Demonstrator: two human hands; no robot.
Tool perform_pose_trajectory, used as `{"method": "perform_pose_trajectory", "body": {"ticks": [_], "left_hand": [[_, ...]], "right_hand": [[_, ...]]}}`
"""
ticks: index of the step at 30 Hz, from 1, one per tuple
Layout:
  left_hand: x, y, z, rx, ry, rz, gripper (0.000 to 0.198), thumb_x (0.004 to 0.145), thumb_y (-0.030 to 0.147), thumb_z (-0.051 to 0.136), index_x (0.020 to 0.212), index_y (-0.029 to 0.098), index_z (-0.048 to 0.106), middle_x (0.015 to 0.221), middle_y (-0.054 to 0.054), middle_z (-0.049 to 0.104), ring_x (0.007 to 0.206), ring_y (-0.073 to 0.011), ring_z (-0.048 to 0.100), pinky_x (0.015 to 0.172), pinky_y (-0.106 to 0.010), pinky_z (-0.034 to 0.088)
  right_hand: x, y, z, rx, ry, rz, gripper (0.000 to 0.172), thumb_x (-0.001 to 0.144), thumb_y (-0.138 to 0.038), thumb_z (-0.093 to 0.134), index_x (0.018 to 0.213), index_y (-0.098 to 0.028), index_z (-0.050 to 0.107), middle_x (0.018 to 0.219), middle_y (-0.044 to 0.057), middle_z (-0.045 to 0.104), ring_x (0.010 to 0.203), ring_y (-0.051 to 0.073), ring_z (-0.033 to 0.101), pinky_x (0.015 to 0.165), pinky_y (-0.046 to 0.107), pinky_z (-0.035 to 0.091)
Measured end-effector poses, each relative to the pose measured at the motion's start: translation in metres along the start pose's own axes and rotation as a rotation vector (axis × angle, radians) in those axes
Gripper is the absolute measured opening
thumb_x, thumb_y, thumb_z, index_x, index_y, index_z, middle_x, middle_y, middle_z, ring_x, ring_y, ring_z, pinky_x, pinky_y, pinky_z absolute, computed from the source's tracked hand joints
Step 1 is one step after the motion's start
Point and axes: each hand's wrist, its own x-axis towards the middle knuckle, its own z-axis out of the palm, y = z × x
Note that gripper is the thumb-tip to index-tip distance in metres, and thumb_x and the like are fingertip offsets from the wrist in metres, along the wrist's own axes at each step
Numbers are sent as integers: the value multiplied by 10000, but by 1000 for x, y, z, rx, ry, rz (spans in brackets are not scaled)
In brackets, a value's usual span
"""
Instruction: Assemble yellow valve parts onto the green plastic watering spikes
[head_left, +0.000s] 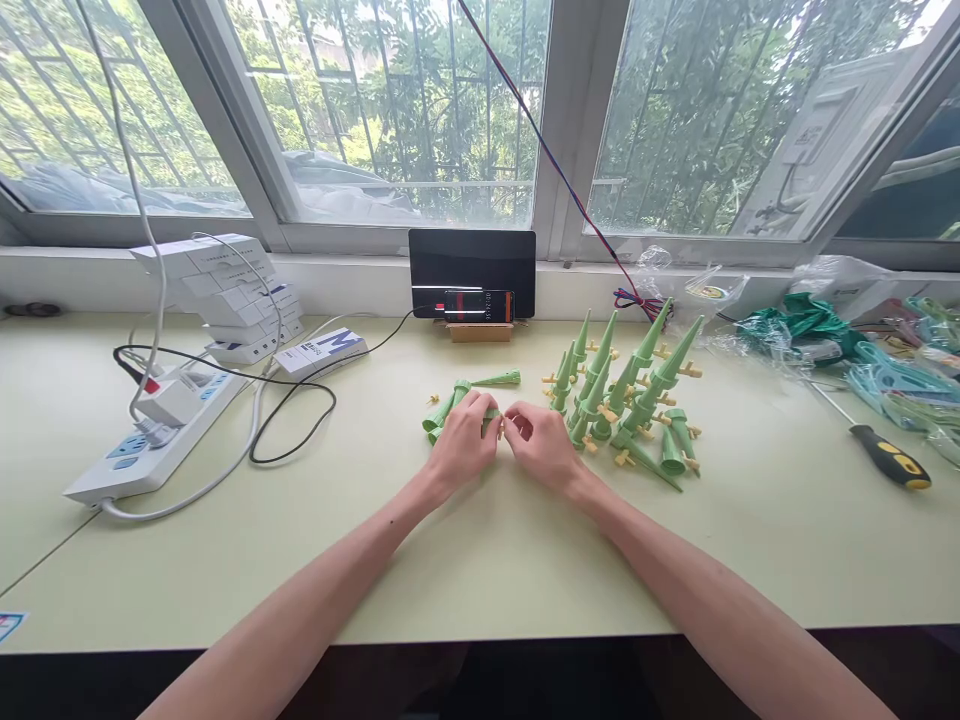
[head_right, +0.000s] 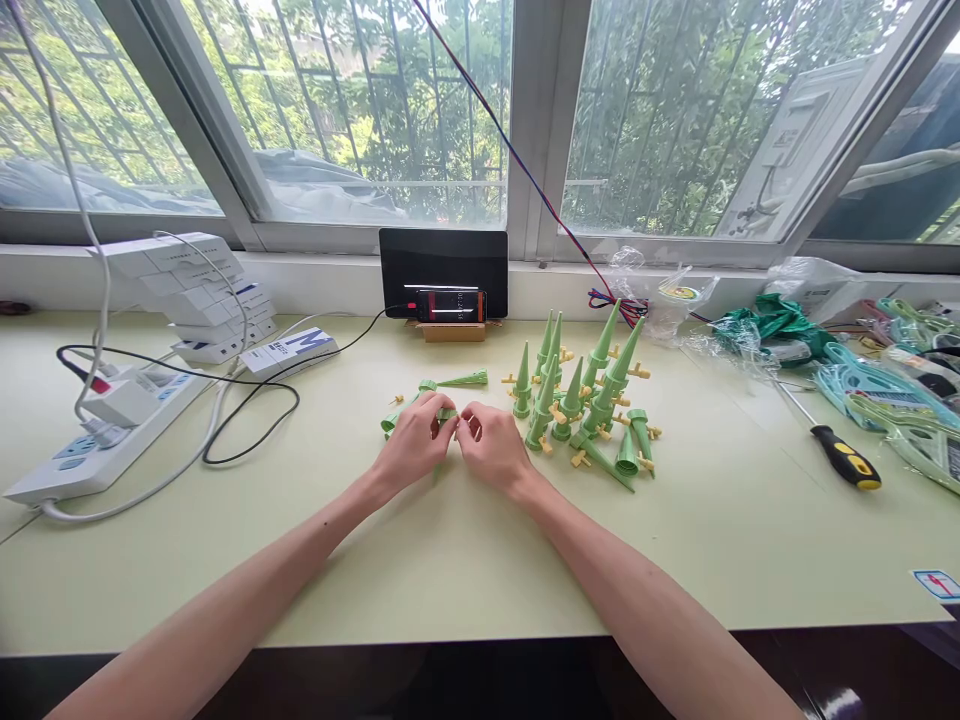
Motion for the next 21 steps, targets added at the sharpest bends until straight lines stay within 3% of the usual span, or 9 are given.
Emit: {"method": "perform_pose_trajectory", "body": {"ticks": [21], "left_hand": [[0, 1, -1, -13, 21, 4, 56, 903, 204, 488, 852, 207, 511, 882, -42, 551, 691, -167, 530, 623, -312, 429]], "right_hand": [[-1, -4, -2, 3, -7, 15, 173, 881, -275, 500, 796, -186, 621, 622, -14, 571, 552, 127, 483, 560, 249, 390]]}}
